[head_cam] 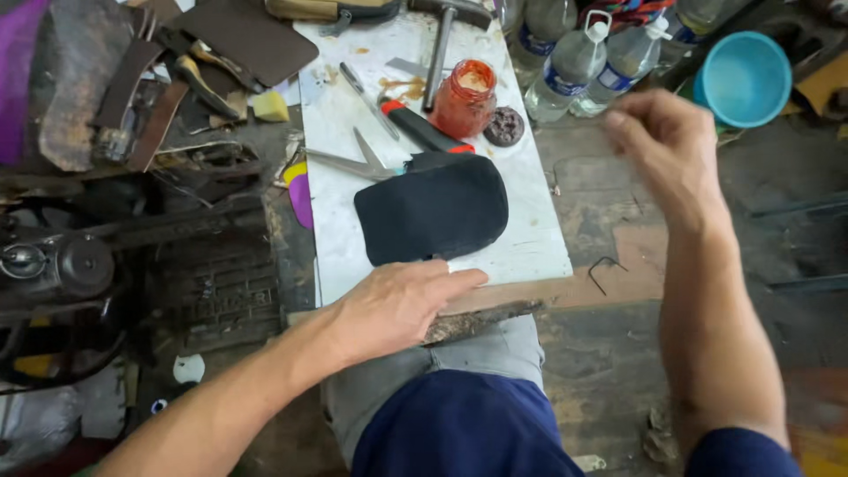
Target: The person uses a metal tool to mark a thin strip of light brown leather, then applies red adhesive to the strip's edge. They press the strip onto a black leather pouch and smooth it down, preparing the components for assembly.
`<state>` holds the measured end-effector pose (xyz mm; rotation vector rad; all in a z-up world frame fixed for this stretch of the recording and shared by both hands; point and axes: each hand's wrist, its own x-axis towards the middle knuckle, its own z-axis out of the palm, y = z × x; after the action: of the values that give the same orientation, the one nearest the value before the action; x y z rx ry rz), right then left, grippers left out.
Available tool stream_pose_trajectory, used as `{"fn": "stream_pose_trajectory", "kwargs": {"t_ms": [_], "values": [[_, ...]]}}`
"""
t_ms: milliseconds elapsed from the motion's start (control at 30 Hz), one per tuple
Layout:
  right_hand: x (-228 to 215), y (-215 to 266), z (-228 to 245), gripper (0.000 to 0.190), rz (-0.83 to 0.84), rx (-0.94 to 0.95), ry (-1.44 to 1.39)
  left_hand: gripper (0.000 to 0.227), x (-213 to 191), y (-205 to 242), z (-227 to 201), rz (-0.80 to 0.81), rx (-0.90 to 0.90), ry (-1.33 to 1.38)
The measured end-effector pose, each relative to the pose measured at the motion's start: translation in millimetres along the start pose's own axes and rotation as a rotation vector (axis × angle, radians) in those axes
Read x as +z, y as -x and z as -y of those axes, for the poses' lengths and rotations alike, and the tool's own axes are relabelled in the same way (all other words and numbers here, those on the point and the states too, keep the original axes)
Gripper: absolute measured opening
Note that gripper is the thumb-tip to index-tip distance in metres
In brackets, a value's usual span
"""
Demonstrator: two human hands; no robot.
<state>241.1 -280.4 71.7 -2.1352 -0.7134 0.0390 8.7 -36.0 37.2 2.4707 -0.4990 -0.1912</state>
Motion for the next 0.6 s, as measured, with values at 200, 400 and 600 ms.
{"fn": "stream_pose_trajectory", "kwargs": {"t_ms": [200, 400, 600], "values": [[11.0, -57.0, 48.5, 0.018, 0.156, -0.497, 0.221, 0.046, 11.0, -8.7, -7.2, -0.007, -0.007, -0.175], [45.1, -115.4, 69.9, 0.061, 0.512, -0.698, 0.559, 0.008, 24.1, 5.1, -15.9, -0.236, 0.054, -0.342], [74.1, -135.5, 89.1, 0.066, 0.849, -0.242, 1.083, 0.012, 18.7, 9.9, -20.7, -0.47, 0.142, -0.491]]}}
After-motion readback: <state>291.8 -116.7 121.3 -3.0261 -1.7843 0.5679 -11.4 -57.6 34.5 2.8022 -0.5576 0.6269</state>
